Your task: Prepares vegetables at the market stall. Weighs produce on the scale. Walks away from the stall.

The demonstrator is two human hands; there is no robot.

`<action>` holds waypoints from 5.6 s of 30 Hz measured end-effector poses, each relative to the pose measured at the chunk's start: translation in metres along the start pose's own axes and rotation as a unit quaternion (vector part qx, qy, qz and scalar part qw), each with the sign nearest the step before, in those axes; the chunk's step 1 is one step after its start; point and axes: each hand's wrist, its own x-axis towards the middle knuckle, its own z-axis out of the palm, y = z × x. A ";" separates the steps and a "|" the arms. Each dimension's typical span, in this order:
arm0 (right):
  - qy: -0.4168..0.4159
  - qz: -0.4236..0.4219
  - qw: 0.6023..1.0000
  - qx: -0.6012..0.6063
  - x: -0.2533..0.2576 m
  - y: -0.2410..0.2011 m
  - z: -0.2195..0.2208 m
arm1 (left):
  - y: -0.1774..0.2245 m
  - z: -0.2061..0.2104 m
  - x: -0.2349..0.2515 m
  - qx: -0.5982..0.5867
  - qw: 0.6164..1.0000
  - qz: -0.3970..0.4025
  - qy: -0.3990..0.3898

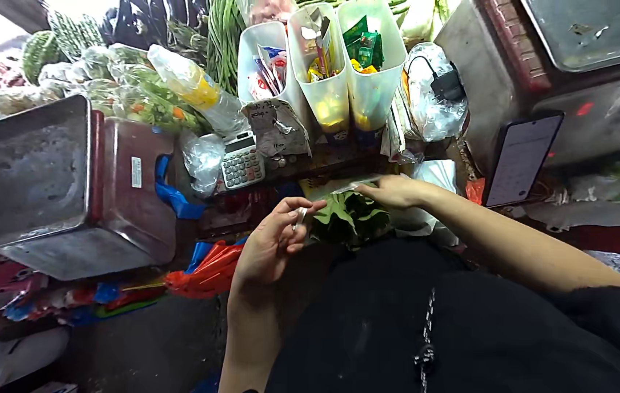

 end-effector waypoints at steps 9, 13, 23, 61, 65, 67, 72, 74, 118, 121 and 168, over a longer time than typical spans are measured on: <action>-0.006 -0.262 0.940 -0.218 -0.087 -0.022 -0.049 | 0.035 -0.010 0.045 0.028 0.979 0.065 0.192; 0.180 -0.397 0.877 -0.202 -0.068 0.000 -0.076 | 0.038 -0.007 0.061 0.154 0.964 0.085 0.197; 0.302 -0.188 0.906 -0.228 -0.043 -0.027 -0.163 | -0.001 0.009 0.056 0.173 0.954 0.223 0.102; 0.342 -0.019 0.903 -0.260 -0.101 0.010 -0.342 | -0.021 0.022 0.044 0.207 0.949 0.164 0.172; 0.342 0.064 0.912 -0.216 -0.125 0.095 -0.302 | -0.017 0.027 0.051 0.251 0.943 0.148 0.162; 0.404 0.046 0.893 -0.193 -0.121 0.120 -0.287 | -0.012 0.028 0.057 0.279 0.937 0.142 0.154; 0.563 -0.024 0.815 -0.132 -0.148 0.143 -0.248 | -0.003 0.031 0.064 0.287 0.940 0.116 0.144; 0.676 -0.073 0.729 -0.073 -0.172 0.164 -0.215 | -0.005 0.030 0.065 0.287 0.940 0.121 0.143; 0.657 -0.144 0.738 -0.062 -0.145 0.218 0.043 | -0.007 0.036 0.058 0.276 0.941 0.108 0.161; 0.657 -0.152 0.735 -0.071 -0.144 0.217 0.044 | -0.008 0.035 0.057 0.274 0.943 0.107 0.152; 0.586 -0.267 0.757 0.109 -0.125 0.124 -0.249 | 0.029 0.084 0.072 0.193 0.971 0.139 0.037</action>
